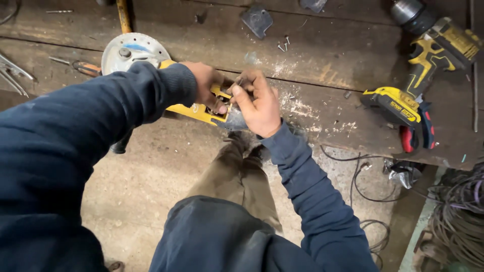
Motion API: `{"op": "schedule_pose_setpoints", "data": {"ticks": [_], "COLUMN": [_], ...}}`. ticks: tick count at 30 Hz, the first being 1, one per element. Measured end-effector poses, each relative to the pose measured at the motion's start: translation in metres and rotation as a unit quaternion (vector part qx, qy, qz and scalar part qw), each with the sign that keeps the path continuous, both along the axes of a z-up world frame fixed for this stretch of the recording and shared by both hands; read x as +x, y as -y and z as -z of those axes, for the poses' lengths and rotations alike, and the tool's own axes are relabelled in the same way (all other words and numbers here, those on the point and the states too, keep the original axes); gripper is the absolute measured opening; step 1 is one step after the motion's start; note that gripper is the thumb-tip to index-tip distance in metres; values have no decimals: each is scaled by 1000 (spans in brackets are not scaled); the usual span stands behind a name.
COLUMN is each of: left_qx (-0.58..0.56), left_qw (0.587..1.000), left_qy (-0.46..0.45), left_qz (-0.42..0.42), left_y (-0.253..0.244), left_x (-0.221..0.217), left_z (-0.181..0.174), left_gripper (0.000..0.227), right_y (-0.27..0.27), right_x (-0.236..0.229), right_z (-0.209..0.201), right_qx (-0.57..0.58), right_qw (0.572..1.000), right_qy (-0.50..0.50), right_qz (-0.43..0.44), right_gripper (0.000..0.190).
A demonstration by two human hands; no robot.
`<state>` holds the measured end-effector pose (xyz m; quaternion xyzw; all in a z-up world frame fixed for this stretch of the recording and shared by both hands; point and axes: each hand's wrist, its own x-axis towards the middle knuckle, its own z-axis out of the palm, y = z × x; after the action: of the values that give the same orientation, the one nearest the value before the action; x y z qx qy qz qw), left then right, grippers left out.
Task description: The person uses a cordless drill to remove screws from a yellow angle grinder. They then use a screwdriver to manipulate the internal components of the tool's switch mechanism. Finally, they reassemble the angle grinder by replacing the screws with the cordless drill.
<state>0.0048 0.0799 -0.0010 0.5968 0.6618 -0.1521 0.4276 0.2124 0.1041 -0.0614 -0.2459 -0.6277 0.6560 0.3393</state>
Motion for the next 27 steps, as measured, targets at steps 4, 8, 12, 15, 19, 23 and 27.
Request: {"op": "schedule_pose_setpoints", "data": {"ticks": [4, 8, 12, 15, 19, 23, 27], "left_qx": [-3, -8, 17, 25, 46, 111, 330], "left_qw": [1000, 1000, 1000, 1000, 999, 993, 943], "left_qy": [2, 3, -1, 11, 21, 29, -44], "left_qz": [-9, -15, -7, -4, 3, 31, -6], "left_y": [0, 2, 0, -1, 1, 6, 48], "left_x": [-2, 5, 0, -3, -9, -5, 27], "left_z": [-1, 1, 7, 17, 26, 24, -21], "left_gripper": [86, 81, 78, 80, 85, 85, 67], "right_y": [0, 2, 3, 3, 1, 1, 3], "right_x": [2, 5, 3, 3, -3, 1, 3], "right_z": [-4, -4, -8, -6, -4, -6, -3], "right_qx": [16, 40, 61, 42, 49, 69, 65], "right_qw": [1000, 999, 998, 999, 997, 997, 997], "right_qy": [26, 12, 33, -14, -54, -24, -32], "right_qz": [-3, -12, -2, -17, -27, 2, 4], "right_gripper": [18, 15, 16, 16, 15, 15, 13]}}
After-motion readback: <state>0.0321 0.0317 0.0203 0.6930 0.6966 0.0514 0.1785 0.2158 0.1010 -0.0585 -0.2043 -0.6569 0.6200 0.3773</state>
